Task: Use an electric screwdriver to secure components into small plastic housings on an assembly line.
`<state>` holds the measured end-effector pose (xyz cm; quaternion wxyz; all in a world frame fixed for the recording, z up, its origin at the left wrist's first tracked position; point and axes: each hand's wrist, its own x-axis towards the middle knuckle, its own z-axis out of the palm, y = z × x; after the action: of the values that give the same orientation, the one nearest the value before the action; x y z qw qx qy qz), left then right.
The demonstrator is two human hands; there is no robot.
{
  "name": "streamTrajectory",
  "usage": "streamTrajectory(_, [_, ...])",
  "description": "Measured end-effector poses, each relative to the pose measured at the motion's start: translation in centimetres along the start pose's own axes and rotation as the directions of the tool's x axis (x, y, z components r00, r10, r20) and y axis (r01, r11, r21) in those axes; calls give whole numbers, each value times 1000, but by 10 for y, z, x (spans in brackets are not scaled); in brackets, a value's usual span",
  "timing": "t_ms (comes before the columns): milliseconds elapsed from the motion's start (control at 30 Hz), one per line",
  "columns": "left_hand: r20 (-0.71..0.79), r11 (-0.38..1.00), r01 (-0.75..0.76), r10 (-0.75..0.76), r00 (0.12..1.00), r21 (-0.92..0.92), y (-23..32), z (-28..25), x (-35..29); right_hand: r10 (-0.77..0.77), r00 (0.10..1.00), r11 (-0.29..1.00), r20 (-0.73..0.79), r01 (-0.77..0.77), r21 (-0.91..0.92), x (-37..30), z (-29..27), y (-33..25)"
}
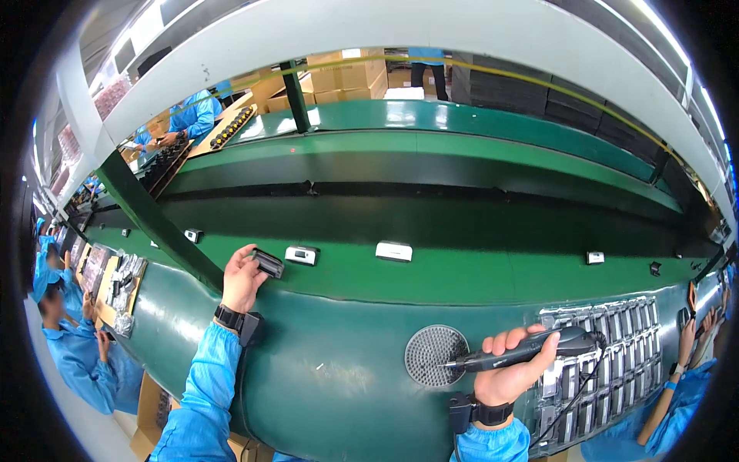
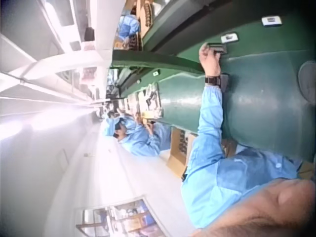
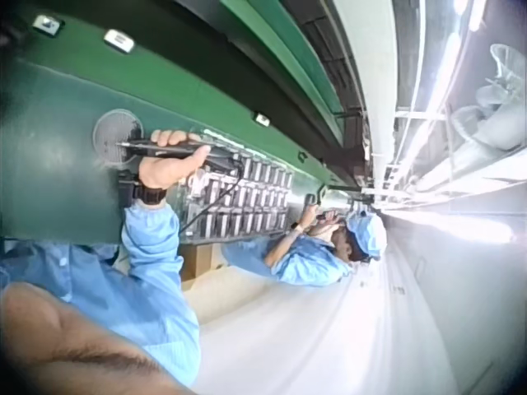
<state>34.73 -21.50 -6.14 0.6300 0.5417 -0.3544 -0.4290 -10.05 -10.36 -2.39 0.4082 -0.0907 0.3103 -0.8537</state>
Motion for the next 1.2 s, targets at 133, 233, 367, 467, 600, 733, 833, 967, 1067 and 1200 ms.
streamTrajectory(133, [-169,996,-77,70,983,-34,-14,-11,39,-40,999,998,8,41,-44,-4,-1,3])
streamTrajectory(233, [-212,983,-59,95,973,172,-34,-36,65,-36,999,999,36,37,-34,-6,-4,10])
streamTrajectory(367, [-68,615,-242,435,898,751,-38,-36,65,-56,995,998,88,60,-36,-4,-10,10])
streamTrajectory(467, [27,606,-320,442,897,728,-29,-49,55,-48,991,999,128,46,22,-5,-8,11])
streamTrajectory(600, [209,735,-401,344,915,547,-28,-20,28,-205,968,978,147,197,72,14,-11,8])
streamTrajectory(733, [262,846,-338,245,933,413,-35,14,12,-429,903,898,-32,422,-129,37,-20,8])
streamTrajectory(833, [313,859,-364,257,914,360,-46,-3,28,-448,888,805,106,452,-385,27,-30,3])
streamTrajectory(967, [165,991,-127,119,979,38,-66,-51,54,-221,970,935,103,241,-260,-16,-40,20])
streamTrajectory(1067, [212,990,-127,112,971,58,-60,-34,48,-13,1000,977,-15,10,-213,-39,-61,19])
streamTrajectory(1200, [250,922,-250,177,952,295,-28,-5,12,352,936,935,-8,-352,-44,-67,-93,-12])
